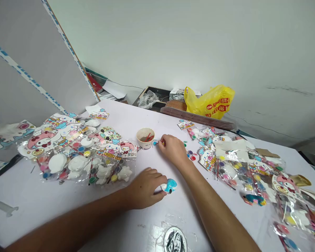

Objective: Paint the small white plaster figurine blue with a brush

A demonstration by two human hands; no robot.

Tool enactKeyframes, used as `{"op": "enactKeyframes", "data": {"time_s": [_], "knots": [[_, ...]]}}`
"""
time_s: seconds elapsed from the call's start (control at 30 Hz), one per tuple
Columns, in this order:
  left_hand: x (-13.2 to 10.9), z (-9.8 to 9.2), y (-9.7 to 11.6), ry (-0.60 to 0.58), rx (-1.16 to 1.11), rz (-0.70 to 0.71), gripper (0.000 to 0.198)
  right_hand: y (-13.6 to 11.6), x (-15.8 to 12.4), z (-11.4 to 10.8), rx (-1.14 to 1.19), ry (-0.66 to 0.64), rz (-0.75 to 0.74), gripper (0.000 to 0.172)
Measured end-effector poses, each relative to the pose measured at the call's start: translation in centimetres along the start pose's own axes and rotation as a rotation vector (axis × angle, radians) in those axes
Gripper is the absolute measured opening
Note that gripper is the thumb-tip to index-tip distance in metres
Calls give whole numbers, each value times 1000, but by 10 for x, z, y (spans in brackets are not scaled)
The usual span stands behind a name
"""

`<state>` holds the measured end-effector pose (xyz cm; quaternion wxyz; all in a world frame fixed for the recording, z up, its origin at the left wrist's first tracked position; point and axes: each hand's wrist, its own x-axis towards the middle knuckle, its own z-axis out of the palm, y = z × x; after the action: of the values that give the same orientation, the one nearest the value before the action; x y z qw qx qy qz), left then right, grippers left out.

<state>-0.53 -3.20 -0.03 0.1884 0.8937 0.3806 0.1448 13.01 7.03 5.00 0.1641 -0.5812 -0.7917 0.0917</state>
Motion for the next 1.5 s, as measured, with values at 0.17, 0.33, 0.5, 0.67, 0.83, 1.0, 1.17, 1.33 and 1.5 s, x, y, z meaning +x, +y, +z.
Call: {"op": "enactKeyframes", "data": {"time_s": [0.17, 0.33, 0.5, 0.67, 0.83, 1.0, 1.17, 1.33, 1.5], "knots": [[0, 0, -1, 10, -4, 7, 11, 3, 2, 0, 88, -27, 52, 21], [0, 0, -1, 16, -11, 8, 11, 9, 5, -5, 156, -57, 120, 26], [0, -1, 0, 16, -10, 5, 10, 12, 5, -8, 153, -55, 135, 26], [0, -2, 0, 15, -9, 5, 13, 6, 3, -5, 63, -19, 109, 22], [0, -1, 0, 17, -5, 4, 12, -1, 0, -2, -39, -14, 87, 21], [0, -1, 0, 19, -3, 7, 13, -1, -1, -2, -72, -11, 63, 21], [0, 0, -1, 17, -6, 5, 12, -2, -1, -3, -67, -12, 61, 21], [0, 0, -1, 10, -9, -1, 13, -1, 0, -1, -39, -34, 77, 22], [0, -1, -1, -1, -12, -1, 13, 1, 2, -1, 3, -57, 88, 23]]}}
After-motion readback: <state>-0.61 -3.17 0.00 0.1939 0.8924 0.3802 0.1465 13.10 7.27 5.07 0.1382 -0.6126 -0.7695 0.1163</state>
